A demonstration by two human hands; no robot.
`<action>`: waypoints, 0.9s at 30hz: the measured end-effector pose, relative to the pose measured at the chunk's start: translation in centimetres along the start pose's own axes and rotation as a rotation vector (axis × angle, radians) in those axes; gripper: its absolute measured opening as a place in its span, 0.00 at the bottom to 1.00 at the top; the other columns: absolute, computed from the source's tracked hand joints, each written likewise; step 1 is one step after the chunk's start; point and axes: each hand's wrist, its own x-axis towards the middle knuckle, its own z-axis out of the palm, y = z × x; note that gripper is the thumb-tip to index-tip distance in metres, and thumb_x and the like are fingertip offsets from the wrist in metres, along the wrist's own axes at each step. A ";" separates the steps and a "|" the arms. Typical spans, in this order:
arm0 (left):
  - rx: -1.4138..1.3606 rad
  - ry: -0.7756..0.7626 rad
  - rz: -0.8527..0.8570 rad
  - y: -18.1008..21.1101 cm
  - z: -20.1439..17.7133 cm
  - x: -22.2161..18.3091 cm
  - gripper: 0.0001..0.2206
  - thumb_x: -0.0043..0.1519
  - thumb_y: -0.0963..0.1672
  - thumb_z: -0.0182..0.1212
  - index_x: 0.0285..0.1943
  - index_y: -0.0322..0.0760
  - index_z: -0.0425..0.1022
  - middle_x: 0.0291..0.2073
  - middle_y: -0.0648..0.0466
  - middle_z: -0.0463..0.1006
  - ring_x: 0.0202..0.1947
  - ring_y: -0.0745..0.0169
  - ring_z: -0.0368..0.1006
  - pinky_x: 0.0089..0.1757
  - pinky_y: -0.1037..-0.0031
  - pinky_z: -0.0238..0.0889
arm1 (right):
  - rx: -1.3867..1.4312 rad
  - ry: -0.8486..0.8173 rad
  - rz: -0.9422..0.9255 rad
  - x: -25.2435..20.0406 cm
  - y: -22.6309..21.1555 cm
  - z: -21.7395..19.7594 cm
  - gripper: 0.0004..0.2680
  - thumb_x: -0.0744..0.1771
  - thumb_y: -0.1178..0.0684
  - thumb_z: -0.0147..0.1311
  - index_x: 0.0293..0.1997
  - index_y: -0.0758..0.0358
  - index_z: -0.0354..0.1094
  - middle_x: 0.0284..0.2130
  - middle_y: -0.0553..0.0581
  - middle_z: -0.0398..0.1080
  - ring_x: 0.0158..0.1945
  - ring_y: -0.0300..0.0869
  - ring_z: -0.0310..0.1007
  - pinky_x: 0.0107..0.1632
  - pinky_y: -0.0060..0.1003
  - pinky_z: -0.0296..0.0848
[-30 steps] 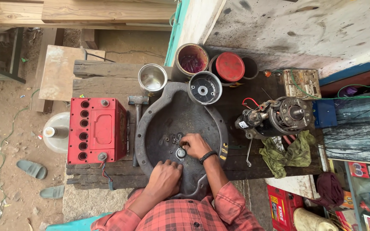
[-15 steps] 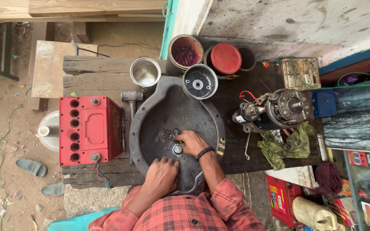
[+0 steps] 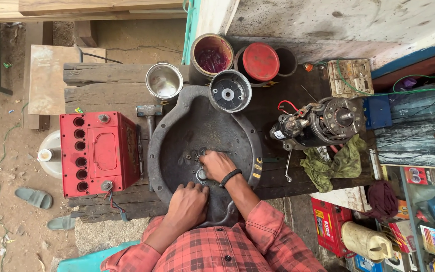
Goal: Assembling and testing the internal components of a vehicle starter motor.
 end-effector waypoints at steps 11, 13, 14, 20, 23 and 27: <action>-0.023 -0.005 -0.005 -0.3 -1.0 0.0 0.13 0.51 0.44 0.65 0.41 0.32 0.77 0.34 0.45 0.79 0.41 0.48 0.75 0.41 0.59 0.69 | 0.914 0.210 0.144 -0.1 2.6 -1.1 0.04 0.64 0.59 0.61 0.37 0.68 0.76 0.26 0.57 0.76 0.28 0.37 0.74 0.31 0.32 0.70; -0.021 0.011 -0.001 -0.4 -1.2 0.1 0.12 0.50 0.44 0.66 0.40 0.32 0.77 0.34 0.46 0.79 0.41 0.48 0.75 0.41 0.59 0.69 | 1.164 0.132 0.150 -0.4 2.1 -2.4 0.03 0.66 0.59 0.59 0.38 0.69 0.74 0.28 0.57 0.75 0.28 0.37 0.72 0.31 0.31 0.69; -0.019 0.027 0.003 -0.4 -1.3 0.3 0.12 0.50 0.44 0.66 0.39 0.33 0.77 0.34 0.46 0.79 0.40 0.47 0.75 0.41 0.59 0.68 | 1.412 0.051 0.154 -0.6 2.0 -3.1 0.04 0.67 0.59 0.56 0.40 0.69 0.73 0.29 0.57 0.74 0.29 0.36 0.71 0.31 0.30 0.67; -0.016 0.014 -0.002 -0.7 -1.4 0.5 0.12 0.49 0.43 0.66 0.38 0.33 0.76 0.33 0.45 0.79 0.40 0.47 0.75 0.41 0.58 0.69 | 1.747 -0.034 0.064 -0.2 2.3 -4.5 0.03 0.66 0.60 0.52 0.39 0.67 0.70 0.33 0.60 0.75 0.31 0.40 0.74 0.32 0.31 0.69; -0.010 0.014 0.006 -0.8 -1.0 0.6 0.12 0.50 0.43 0.66 0.39 0.33 0.77 0.34 0.45 0.79 0.40 0.47 0.75 0.41 0.59 0.69 | 1.800 -0.027 0.063 -0.2 2.5 -4.6 0.03 0.65 0.60 0.51 0.38 0.66 0.69 0.33 0.60 0.75 0.31 0.40 0.73 0.32 0.30 0.68; -0.022 0.009 -0.003 -0.8 -0.5 0.8 0.13 0.49 0.43 0.66 0.40 0.31 0.77 0.35 0.45 0.79 0.40 0.46 0.76 0.40 0.58 0.70 | 1.536 0.014 0.080 0.2 4.5 -0.9 0.03 0.64 0.61 0.51 0.37 0.67 0.70 0.32 0.61 0.75 0.30 0.42 0.73 0.31 0.32 0.67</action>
